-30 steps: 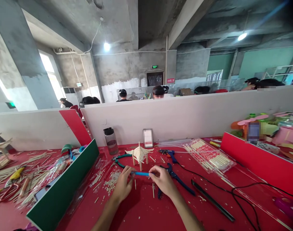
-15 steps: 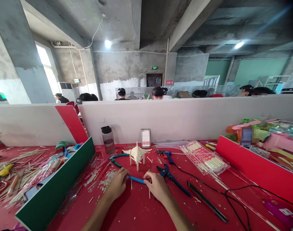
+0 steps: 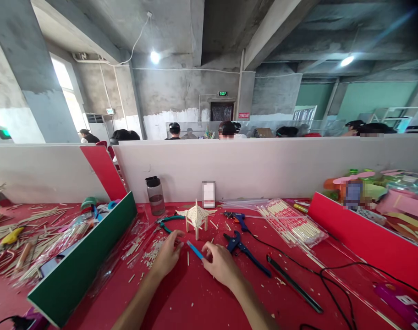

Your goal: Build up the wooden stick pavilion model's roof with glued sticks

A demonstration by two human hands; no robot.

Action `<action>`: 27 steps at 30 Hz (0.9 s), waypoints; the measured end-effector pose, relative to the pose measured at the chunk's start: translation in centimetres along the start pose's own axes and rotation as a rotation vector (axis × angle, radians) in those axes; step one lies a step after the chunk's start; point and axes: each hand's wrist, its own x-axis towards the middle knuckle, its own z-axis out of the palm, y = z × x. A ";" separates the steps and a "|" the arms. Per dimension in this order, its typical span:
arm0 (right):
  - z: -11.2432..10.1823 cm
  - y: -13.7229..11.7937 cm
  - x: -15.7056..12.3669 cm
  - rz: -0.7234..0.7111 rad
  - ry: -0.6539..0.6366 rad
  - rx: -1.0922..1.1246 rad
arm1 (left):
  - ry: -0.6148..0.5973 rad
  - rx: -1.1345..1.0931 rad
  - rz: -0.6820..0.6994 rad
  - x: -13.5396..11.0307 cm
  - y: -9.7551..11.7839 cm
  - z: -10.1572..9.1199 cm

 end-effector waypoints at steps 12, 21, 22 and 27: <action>0.1 -1.0 -0.6 -0.099 -0.072 0.013 | -0.328 0.140 0.121 -1.2 1.1 -0.9; 0.4 -1.1 -0.8 -0.218 -0.178 -0.007 | -0.304 0.264 0.134 -1.1 0.9 -1.6; 0.4 -1.2 -0.8 -0.226 -0.180 -0.006 | -0.305 0.271 0.137 -1.2 1.0 -1.6; 0.4 -1.5 -1.0 -0.223 -0.166 0.017 | -0.301 0.282 0.157 -1.2 1.3 -1.5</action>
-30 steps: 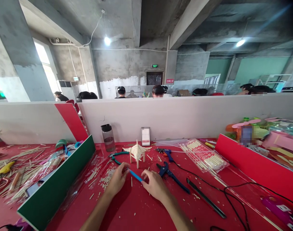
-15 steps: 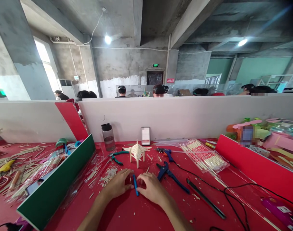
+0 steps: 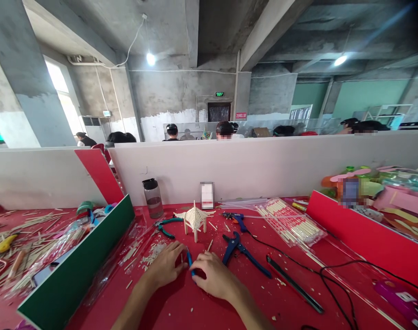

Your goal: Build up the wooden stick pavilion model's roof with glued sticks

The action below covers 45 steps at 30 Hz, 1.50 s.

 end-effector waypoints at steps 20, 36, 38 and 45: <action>-1.6 2.1 2.2 0.188 0.509 0.353 | 0.093 0.013 0.026 0.8 1.0 0.4; -0.1 2.2 5.6 0.078 0.655 0.477 | 0.253 -0.158 0.048 0.6 1.1 2.0; -0.3 2.2 5.6 0.066 0.652 0.478 | 0.258 -0.161 0.050 0.6 1.2 2.2; -0.8 2.2 5.5 0.061 0.629 0.506 | 0.245 -0.146 0.090 0.8 1.5 2.4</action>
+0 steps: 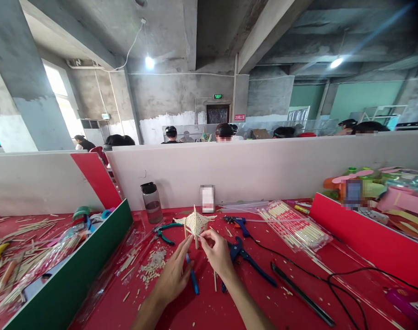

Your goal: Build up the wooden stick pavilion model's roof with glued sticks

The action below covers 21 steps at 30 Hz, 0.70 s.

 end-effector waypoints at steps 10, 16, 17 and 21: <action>-0.2 0.1 -0.2 0.034 -0.008 0.064 | -0.006 0.030 -0.022 0.1 0.1 0.2; -0.6 0.1 -0.3 0.061 0.003 0.084 | 0.021 0.050 -0.018 0.1 0.1 0.2; -0.6 0.1 -0.3 0.065 0.004 0.090 | 0.021 0.051 -0.016 0.1 0.2 0.2; -0.5 0.0 -0.3 0.072 -0.013 0.113 | 0.018 0.064 -0.003 0.2 0.6 0.2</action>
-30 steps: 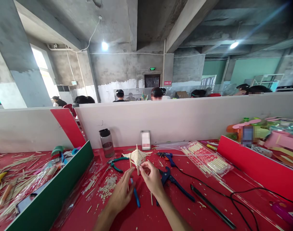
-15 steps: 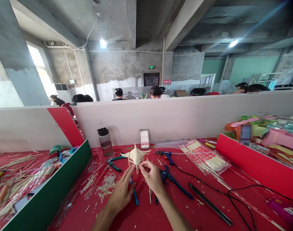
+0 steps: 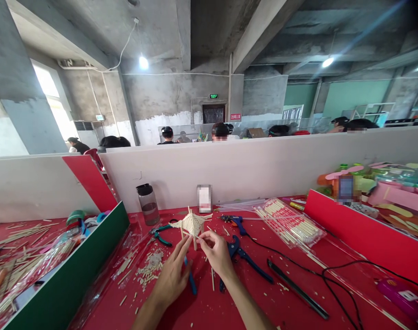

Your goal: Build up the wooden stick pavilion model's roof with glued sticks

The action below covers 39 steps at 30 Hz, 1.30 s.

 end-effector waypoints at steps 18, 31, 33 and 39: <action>-0.6 -0.4 -0.2 0.011 0.020 -0.041 | 0.029 -0.005 -0.052 0.5 0.4 0.0; -1.5 -0.9 -0.4 0.052 -0.111 0.008 | 0.077 0.023 -0.074 0.6 0.3 -0.3; -1.6 -1.0 -0.4 0.061 -0.103 0.015 | 0.076 0.028 -0.094 0.6 0.3 -0.5; -1.2 -1.3 -0.7 0.104 -0.069 0.048 | 0.139 0.054 -0.101 0.7 0.2 -1.1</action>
